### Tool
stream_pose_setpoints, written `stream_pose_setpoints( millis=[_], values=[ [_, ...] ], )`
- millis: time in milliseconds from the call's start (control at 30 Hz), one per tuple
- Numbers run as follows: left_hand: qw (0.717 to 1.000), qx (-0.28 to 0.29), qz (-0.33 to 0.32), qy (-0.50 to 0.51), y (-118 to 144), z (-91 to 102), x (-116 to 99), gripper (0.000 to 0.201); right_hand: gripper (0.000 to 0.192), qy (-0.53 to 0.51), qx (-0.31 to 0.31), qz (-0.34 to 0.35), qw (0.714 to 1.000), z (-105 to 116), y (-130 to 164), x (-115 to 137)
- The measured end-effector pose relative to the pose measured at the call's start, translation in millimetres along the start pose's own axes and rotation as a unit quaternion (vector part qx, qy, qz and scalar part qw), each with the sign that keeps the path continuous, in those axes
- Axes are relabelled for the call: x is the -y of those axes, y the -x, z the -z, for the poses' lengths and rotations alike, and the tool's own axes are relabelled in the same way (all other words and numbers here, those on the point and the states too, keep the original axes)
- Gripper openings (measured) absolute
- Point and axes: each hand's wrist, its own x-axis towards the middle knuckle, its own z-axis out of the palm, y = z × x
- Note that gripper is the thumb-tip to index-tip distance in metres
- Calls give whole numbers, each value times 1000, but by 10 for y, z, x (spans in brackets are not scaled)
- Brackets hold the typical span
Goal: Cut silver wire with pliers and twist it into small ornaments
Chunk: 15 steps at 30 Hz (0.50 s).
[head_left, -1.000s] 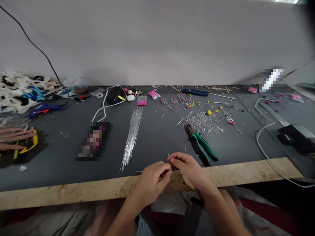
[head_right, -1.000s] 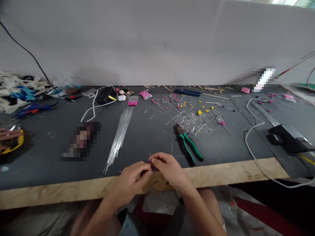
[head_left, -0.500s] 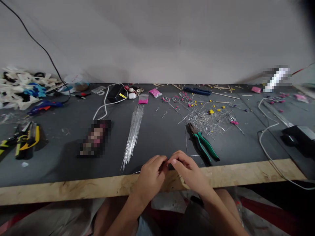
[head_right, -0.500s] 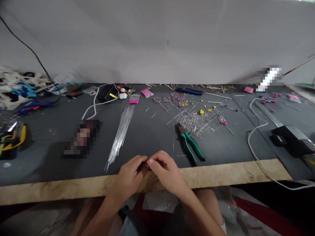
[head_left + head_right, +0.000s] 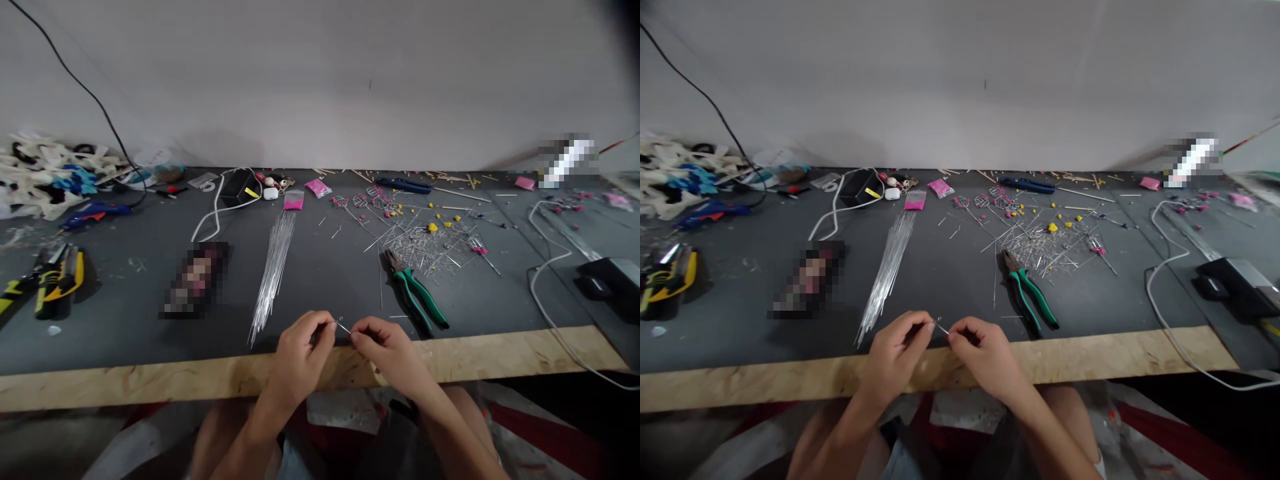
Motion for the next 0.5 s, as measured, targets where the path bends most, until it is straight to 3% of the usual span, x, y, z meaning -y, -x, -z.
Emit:
stream_pose_setpoints(
  millis=[167,300,500],
  values=[
    [993,31,75,81,-2,20,7,15,15,9,-7,14,1000,19,-15,-20],
    [983,87,111,118,-8,37,11,17,14,-12,-1,7,1000,34,-57,-84],
    [980,194,-21,46,7,114,-66,17,21,-180,75,-50,979,88,-95,-201]
  ],
)
